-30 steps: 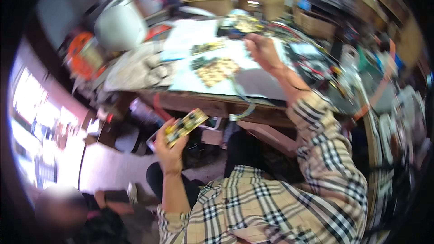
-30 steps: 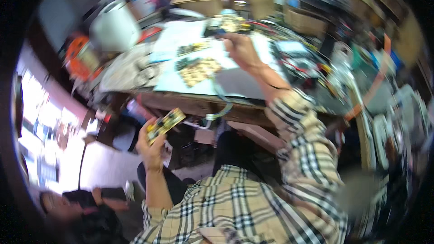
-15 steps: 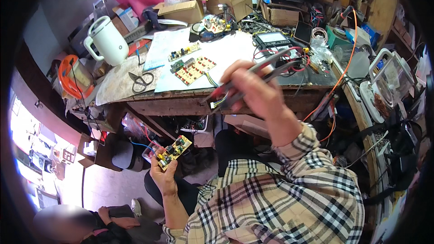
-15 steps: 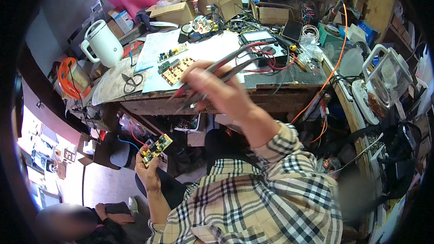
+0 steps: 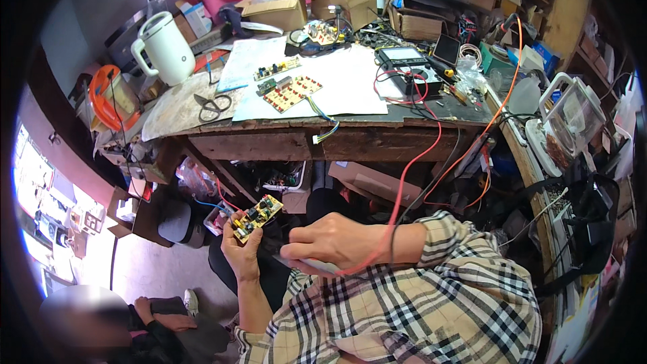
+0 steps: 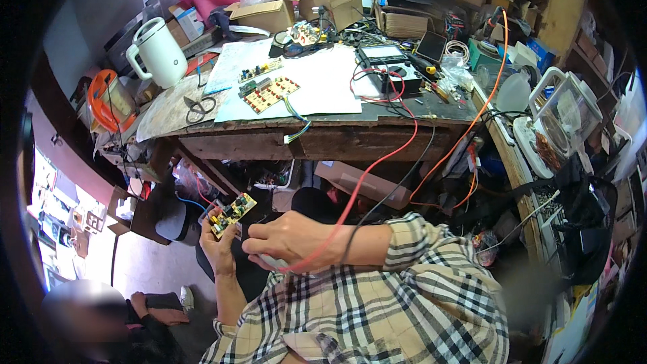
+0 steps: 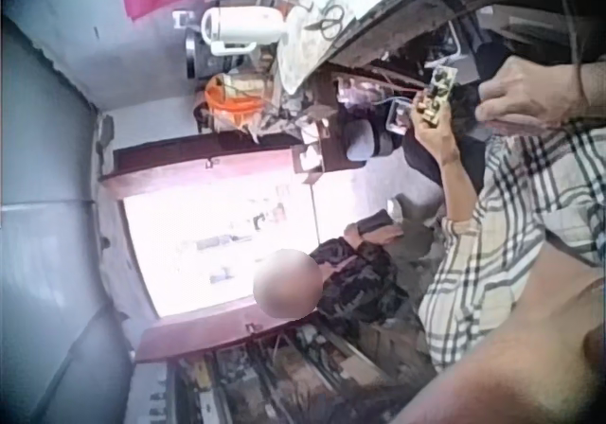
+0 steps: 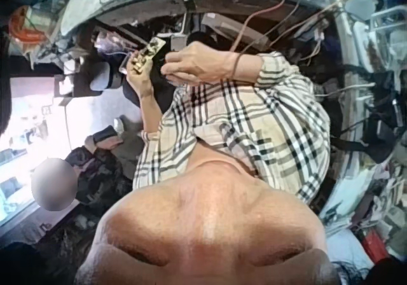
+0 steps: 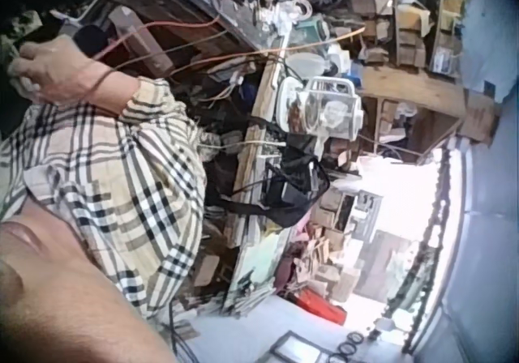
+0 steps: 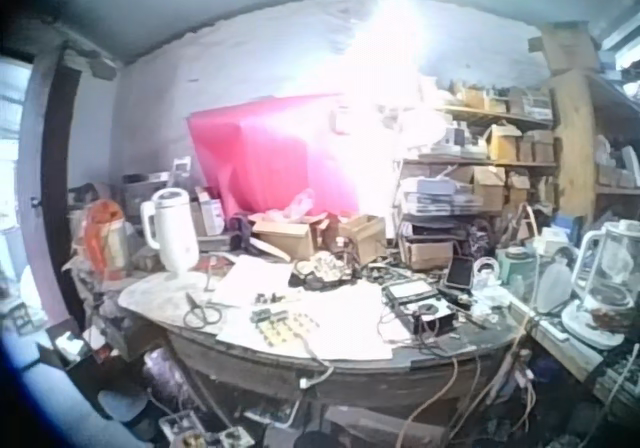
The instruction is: The person sits on the floor and uses a multimeter to test points on a small circuit board. They repeatedly place the probes on different components, flip the board over, and continue testing while another person sits nearby.
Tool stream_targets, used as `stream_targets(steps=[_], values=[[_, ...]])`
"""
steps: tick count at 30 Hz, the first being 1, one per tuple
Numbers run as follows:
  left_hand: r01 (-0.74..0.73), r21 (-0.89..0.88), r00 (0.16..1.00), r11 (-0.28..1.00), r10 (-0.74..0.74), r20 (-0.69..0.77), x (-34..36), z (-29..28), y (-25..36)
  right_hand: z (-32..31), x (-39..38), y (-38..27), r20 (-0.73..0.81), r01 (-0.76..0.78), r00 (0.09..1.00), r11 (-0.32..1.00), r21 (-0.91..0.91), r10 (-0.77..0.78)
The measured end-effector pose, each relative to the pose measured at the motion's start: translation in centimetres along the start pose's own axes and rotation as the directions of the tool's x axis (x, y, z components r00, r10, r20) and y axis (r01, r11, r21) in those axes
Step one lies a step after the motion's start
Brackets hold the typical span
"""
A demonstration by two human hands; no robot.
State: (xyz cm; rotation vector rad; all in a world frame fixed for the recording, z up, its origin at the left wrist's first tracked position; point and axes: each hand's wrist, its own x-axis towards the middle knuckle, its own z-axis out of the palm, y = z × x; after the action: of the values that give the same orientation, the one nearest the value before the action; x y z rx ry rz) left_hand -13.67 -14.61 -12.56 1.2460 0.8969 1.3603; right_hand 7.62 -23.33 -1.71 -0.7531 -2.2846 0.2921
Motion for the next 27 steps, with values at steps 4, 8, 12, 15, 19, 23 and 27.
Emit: stream_targets(steps=[4,8,12,15,19,23,27], values=[[-0.046,0.033,0.998,0.998,0.048,-0.039,-1.2,-1.1,0.0,3.6,0.7,1.0,-0.062,-0.076,0.992,0.899,0.431,0.114],[-0.084,0.057,0.993,0.995,0.088,-0.073,-2.6,-2.1,0.1,2.0,0.2,0.5,0.131,-0.397,0.866,0.504,0.767,0.482],[-0.065,0.052,0.995,0.997,0.068,-0.077,-3.8,-2.4,0.0,0.7,-2.4,1.6,0.043,-0.415,0.786,0.474,0.777,0.617],[-0.054,0.081,0.996,0.995,0.059,-0.068,-4.0,-2.1,0.1,-1.7,-4.6,1.4,-0.146,-0.354,0.655,0.473,0.807,0.741],[-0.039,0.089,0.999,0.995,0.042,-0.030,-3.9,-1.5,0.2,-6.1,-9.0,1.7,-0.446,-0.075,0.505,0.552,0.830,0.739],[0.003,0.074,1.000,0.997,-0.002,-0.025,-3.5,-1.7,0.1,-8.9,-11.5,2.2,-0.560,0.105,0.324,0.559,0.822,0.762],[0.015,0.088,1.000,0.996,-0.013,-0.028,-2.7,-1.8,-0.6,-10.5,-12.5,3.6,-0.660,0.335,0.301,0.572,0.749,0.688]])
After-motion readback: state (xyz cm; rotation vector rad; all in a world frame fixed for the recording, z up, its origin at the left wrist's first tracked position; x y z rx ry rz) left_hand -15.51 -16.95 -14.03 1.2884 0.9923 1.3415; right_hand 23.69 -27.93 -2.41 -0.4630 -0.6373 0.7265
